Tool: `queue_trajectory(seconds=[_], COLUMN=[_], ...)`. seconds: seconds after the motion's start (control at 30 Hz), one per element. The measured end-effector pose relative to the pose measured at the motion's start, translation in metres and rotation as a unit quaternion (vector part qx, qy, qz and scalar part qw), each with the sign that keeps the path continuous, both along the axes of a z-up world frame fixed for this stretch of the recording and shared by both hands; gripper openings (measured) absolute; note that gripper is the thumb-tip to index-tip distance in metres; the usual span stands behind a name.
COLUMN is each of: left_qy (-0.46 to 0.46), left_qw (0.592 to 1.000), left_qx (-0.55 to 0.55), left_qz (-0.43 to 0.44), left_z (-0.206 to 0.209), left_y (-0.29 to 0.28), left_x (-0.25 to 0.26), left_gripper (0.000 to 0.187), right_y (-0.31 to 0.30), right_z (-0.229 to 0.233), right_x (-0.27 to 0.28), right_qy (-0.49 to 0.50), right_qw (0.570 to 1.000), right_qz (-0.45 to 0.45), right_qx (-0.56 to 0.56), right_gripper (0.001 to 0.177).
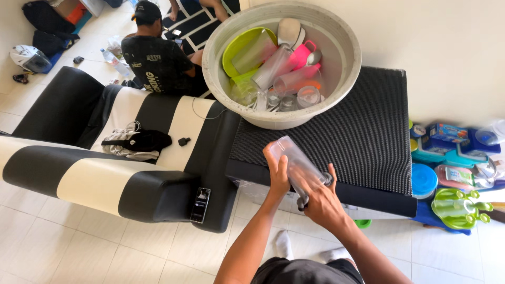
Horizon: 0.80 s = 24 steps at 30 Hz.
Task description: The person wipes a blue plastic lid and a clear plastic cup with a grey cloth. They take items from a white bucket filled with water and various plastic containers, wipe them, and place them on a nearby blue mat.
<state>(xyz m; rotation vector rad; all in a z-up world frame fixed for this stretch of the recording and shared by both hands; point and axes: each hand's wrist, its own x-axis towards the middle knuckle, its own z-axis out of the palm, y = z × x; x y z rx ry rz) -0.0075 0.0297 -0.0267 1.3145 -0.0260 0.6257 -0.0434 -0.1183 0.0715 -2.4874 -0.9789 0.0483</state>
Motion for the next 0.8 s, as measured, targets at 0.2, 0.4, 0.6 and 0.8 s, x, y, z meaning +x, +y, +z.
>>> queue_trajectory(seconds=[0.2, 0.4, 0.6, 0.8], left_qy=[0.007, 0.008, -0.001, -0.012], left_qw=[1.000, 1.000, 1.000, 1.000], left_qx=[0.009, 0.010, -0.010, 0.014], left_qz=[-0.003, -0.007, -0.023, -0.016], left_z=[-0.001, -0.001, -0.001, 0.006], left_y=[0.001, 0.000, 0.001, 0.000], left_x=[0.001, -0.001, -0.002, -0.004], left_gripper=[0.055, 0.056, 0.057, 0.052], right_y=[-0.002, -0.010, -0.015, -0.019], right_z=[-0.003, 0.002, -0.017, -0.061], right_x=[-0.001, -0.001, -0.010, -0.016], right_qy=[0.006, 0.105, 0.262, 0.604], right_qw=[1.000, 0.988, 0.921, 0.556], right_qz=[-0.005, 0.018, 0.002, -0.143], right_qx=[0.022, 0.111, 0.287, 0.552], right_gripper=[0.093, 0.095, 0.078, 0.056])
